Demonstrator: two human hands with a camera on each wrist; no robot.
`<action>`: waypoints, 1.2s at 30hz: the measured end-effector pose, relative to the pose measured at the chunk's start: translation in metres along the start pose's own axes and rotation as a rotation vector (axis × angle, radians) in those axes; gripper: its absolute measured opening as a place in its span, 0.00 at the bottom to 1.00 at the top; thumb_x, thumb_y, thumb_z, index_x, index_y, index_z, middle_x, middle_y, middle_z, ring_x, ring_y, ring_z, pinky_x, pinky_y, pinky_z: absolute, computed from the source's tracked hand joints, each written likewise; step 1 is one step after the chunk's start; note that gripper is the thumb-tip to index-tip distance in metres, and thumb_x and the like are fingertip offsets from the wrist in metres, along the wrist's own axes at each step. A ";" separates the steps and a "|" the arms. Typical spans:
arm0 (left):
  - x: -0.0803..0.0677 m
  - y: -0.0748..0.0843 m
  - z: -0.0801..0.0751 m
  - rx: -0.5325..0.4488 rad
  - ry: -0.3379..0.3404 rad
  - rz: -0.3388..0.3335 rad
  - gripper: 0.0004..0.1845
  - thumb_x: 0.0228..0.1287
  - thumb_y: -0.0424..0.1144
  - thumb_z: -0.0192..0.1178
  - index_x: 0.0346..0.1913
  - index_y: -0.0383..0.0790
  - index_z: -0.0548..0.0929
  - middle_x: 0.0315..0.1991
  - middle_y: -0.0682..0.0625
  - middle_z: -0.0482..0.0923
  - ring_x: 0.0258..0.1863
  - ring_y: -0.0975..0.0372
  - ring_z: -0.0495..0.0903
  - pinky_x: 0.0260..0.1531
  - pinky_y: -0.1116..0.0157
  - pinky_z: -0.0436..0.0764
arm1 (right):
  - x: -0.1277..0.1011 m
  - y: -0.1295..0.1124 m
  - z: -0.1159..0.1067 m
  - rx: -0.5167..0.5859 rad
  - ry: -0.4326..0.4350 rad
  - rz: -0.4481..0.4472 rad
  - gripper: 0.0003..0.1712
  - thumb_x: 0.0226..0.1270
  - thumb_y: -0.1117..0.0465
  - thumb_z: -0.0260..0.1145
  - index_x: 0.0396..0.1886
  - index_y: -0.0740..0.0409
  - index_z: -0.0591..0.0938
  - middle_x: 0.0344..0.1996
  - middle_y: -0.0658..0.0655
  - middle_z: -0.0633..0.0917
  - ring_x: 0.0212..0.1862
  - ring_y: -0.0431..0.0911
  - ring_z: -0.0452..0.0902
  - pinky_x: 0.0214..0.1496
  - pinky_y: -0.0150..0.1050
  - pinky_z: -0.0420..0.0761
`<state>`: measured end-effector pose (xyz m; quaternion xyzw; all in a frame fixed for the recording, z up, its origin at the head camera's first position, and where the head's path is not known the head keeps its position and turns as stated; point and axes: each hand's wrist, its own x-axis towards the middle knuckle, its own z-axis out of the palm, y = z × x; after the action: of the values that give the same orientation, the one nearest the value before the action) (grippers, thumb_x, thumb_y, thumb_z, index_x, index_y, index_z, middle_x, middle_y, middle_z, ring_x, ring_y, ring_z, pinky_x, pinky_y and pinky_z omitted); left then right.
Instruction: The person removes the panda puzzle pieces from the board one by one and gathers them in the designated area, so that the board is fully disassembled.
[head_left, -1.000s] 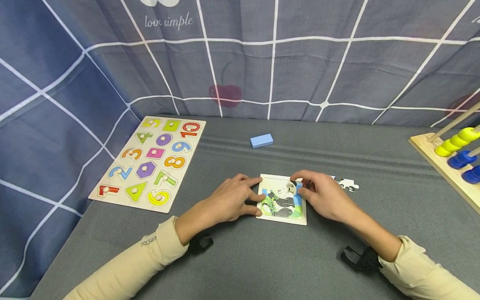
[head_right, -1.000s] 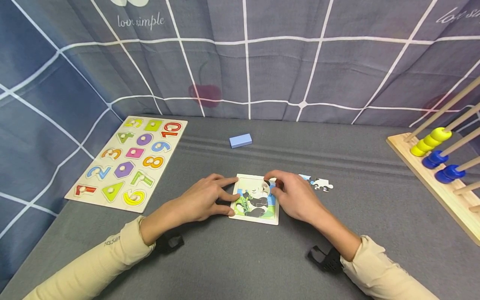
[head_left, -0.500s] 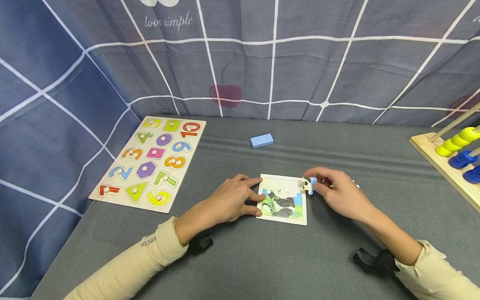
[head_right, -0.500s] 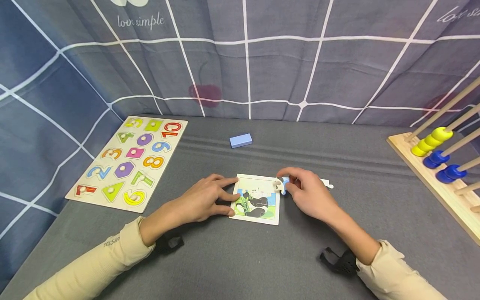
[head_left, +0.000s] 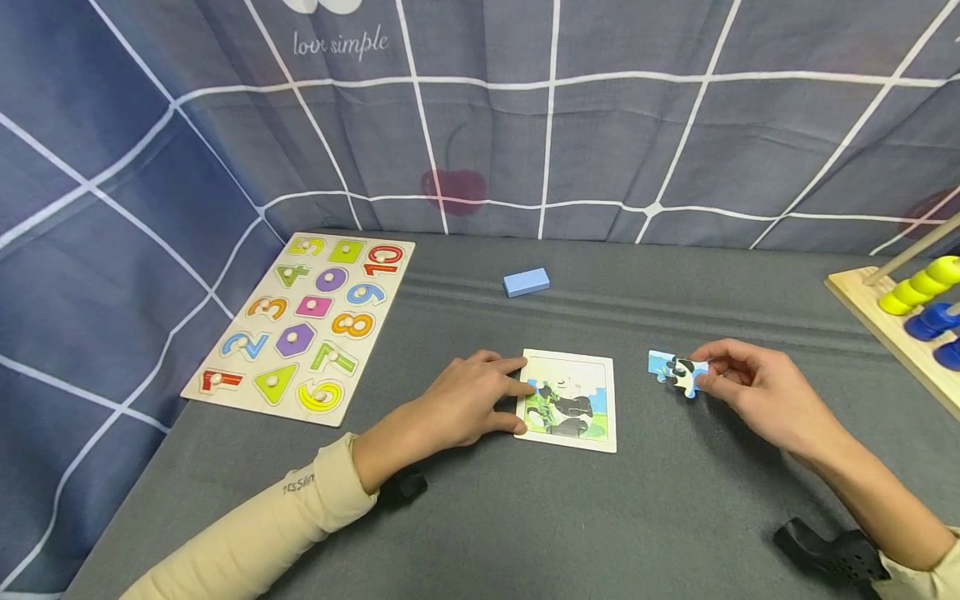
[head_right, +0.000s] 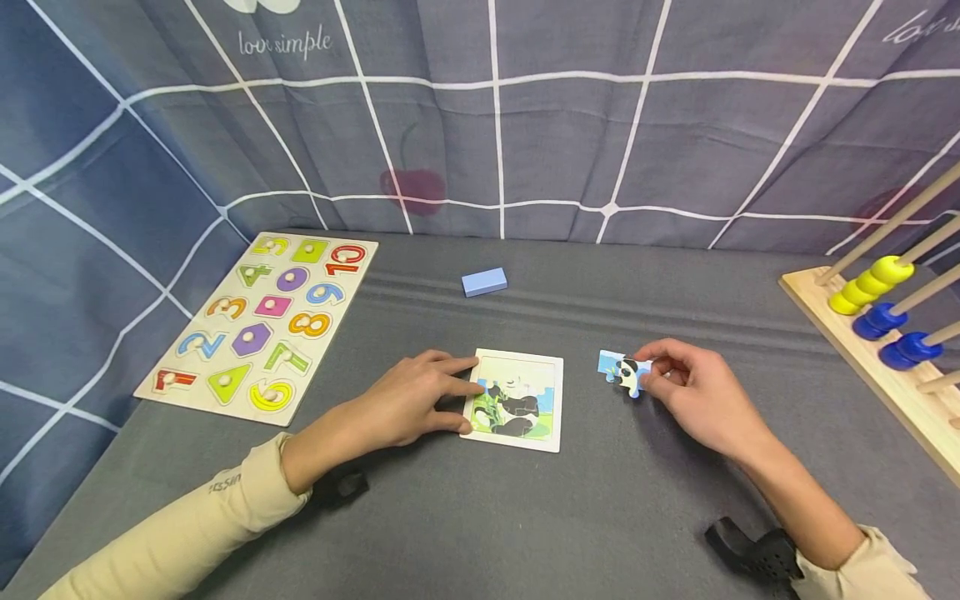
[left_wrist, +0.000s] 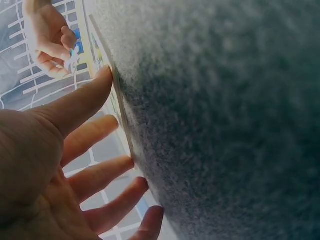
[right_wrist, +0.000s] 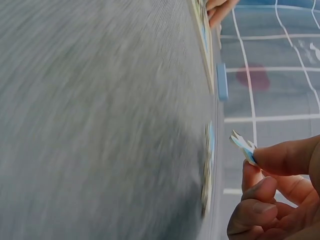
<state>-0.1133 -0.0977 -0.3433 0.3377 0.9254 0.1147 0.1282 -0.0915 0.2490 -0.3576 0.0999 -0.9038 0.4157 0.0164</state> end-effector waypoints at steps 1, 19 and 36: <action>0.000 0.000 0.000 -0.002 0.006 0.003 0.25 0.58 0.51 0.71 0.60 0.50 0.84 0.69 0.50 0.69 0.65 0.51 0.69 0.51 0.45 0.75 | -0.002 0.003 -0.003 -0.009 0.003 0.014 0.09 0.66 0.70 0.66 0.45 0.63 0.82 0.27 0.50 0.80 0.22 0.38 0.67 0.22 0.34 0.66; 0.004 -0.005 0.002 -0.137 0.025 -0.056 0.29 0.52 0.51 0.75 0.56 0.45 0.81 0.72 0.50 0.64 0.66 0.52 0.67 0.55 0.43 0.70 | -0.004 0.043 -0.031 -0.166 -0.028 0.085 0.11 0.68 0.71 0.63 0.48 0.71 0.79 0.28 0.53 0.76 0.24 0.37 0.65 0.24 0.34 0.64; 0.007 -0.012 0.000 -0.099 0.021 -0.014 0.27 0.50 0.54 0.76 0.53 0.48 0.84 0.70 0.53 0.68 0.65 0.55 0.69 0.55 0.48 0.74 | -0.002 0.047 -0.029 -0.214 -0.076 0.062 0.15 0.66 0.71 0.65 0.50 0.74 0.79 0.30 0.55 0.75 0.26 0.36 0.66 0.25 0.33 0.66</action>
<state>-0.1257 -0.1019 -0.3482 0.3232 0.9223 0.1629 0.1356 -0.0997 0.3009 -0.3741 0.0853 -0.9456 0.3132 -0.0201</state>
